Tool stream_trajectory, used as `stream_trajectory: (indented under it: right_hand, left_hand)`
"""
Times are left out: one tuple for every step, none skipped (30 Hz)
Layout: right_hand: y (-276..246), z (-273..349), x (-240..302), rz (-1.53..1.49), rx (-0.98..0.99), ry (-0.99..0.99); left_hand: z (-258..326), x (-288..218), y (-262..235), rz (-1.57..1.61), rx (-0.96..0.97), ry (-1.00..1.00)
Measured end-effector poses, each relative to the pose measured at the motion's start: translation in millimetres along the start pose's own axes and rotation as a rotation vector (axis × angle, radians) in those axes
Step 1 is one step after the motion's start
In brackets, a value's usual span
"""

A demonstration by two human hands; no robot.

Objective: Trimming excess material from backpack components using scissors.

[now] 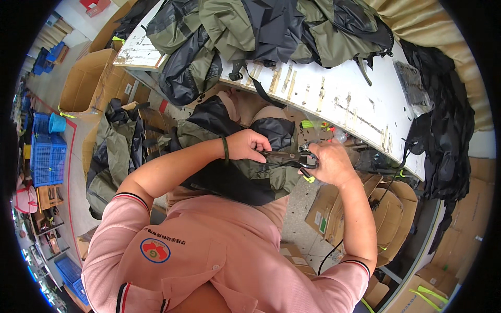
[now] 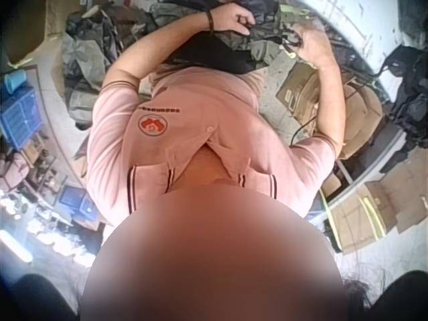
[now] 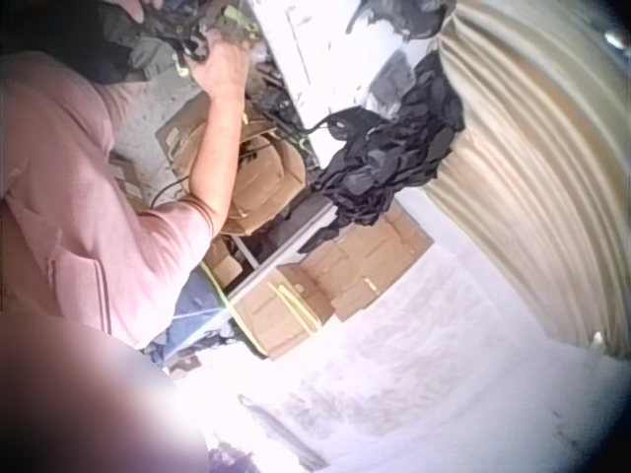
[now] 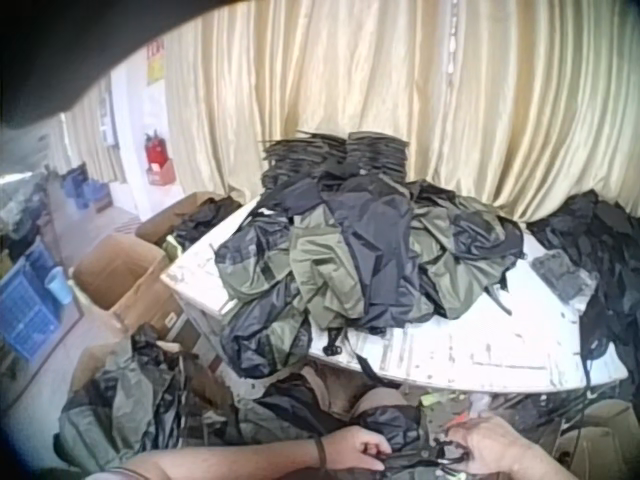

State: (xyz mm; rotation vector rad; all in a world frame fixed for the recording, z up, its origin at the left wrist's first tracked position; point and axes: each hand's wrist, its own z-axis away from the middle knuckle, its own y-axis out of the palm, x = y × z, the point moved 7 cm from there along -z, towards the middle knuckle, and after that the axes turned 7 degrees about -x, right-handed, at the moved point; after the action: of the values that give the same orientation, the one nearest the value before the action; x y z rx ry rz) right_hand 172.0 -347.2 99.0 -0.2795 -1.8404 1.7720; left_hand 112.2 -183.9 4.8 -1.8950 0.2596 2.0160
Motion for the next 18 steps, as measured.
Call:
stream_trajectory:
  right_hand:
    - [0.6,0.2,-1.3,-0.011,-0.005,0.001]
    - [0.9,0.7,-2.6,-0.022,-0.01,0.001]
    - [1.6,1.8,-3.4,-0.023,-0.01,0.0]
    - [2.9,1.1,-3.0,-0.018,0.001,0.013]
    - [4.0,0.4,-2.6,-0.012,0.011,0.025]
    - [4.6,-0.3,-1.4,-0.01,0.014,0.021]
    - [4.9,0.9,-1.8,-0.026,0.006,0.024]
    - [5.0,1.4,-2.0,-0.041,-0.001,0.028]
    - [4.5,0.9,-0.2,-0.044,-0.003,0.026]
    - [2.7,1.7,0.6,-0.057,-0.006,0.046]
    - [1.8,2.7,0.4,-0.071,-0.01,0.066]
    - [2.7,3.3,-0.5,-0.071,-0.01,0.069]
    - [3.7,3.1,-1.6,-0.073,-0.013,0.056]
    - [4.6,3.3,-2.4,-0.075,-0.016,0.043]
    - [5.3,4.1,-3.9,-0.074,-0.016,0.046]
    - [6.6,4.4,-5.0,-0.07,-0.004,0.043]
    - [7.8,5.1,-5.9,-0.066,0.007,0.04]
    - [8.2,6.5,-6.8,-0.065,0.007,0.041]
  left_hand:
    - [-0.1,-1.4,-0.2,-0.006,-0.003,0.015]
    - [-0.6,-1.8,0.0,-0.006,-0.004,0.014]
    - [-1.4,-2.2,0.8,-0.019,-0.003,0.012]
    - [-0.6,-1.9,-0.4,-0.029,-0.006,0.012]
    - [-0.2,-1.0,-1.3,-0.026,-0.012,0.013]
    - [0.1,0.5,-0.8,-0.003,-0.001,0.009]
    - [-0.5,1.7,0.9,0.016,0.013,0.001]
    - [-1.1,3.8,1.3,0.014,0.012,-0.002]
    - [-1.6,6.1,1.4,0.029,0.009,-0.005]
    - [-2.5,5.3,2.5,0.046,0.01,-0.008]
    - [-2.6,4.8,2.9,0.046,0.012,-0.008]
    - [-2.2,5.2,2.3,0.03,0.01,-0.018]
    - [-2.1,4.4,2.0,0.014,0.007,-0.027]
    - [-2.0,3.8,2.2,0.015,0.009,-0.026]
    - [-1.8,3.6,2.3,0.017,0.01,-0.03]
    - [-2.1,3.9,2.2,0.019,0.011,-0.035]
    - [-2.7,4.5,2.7,0.019,0.013,-0.034]
    - [-3.2,5.5,3.6,0.035,0.02,-0.039]
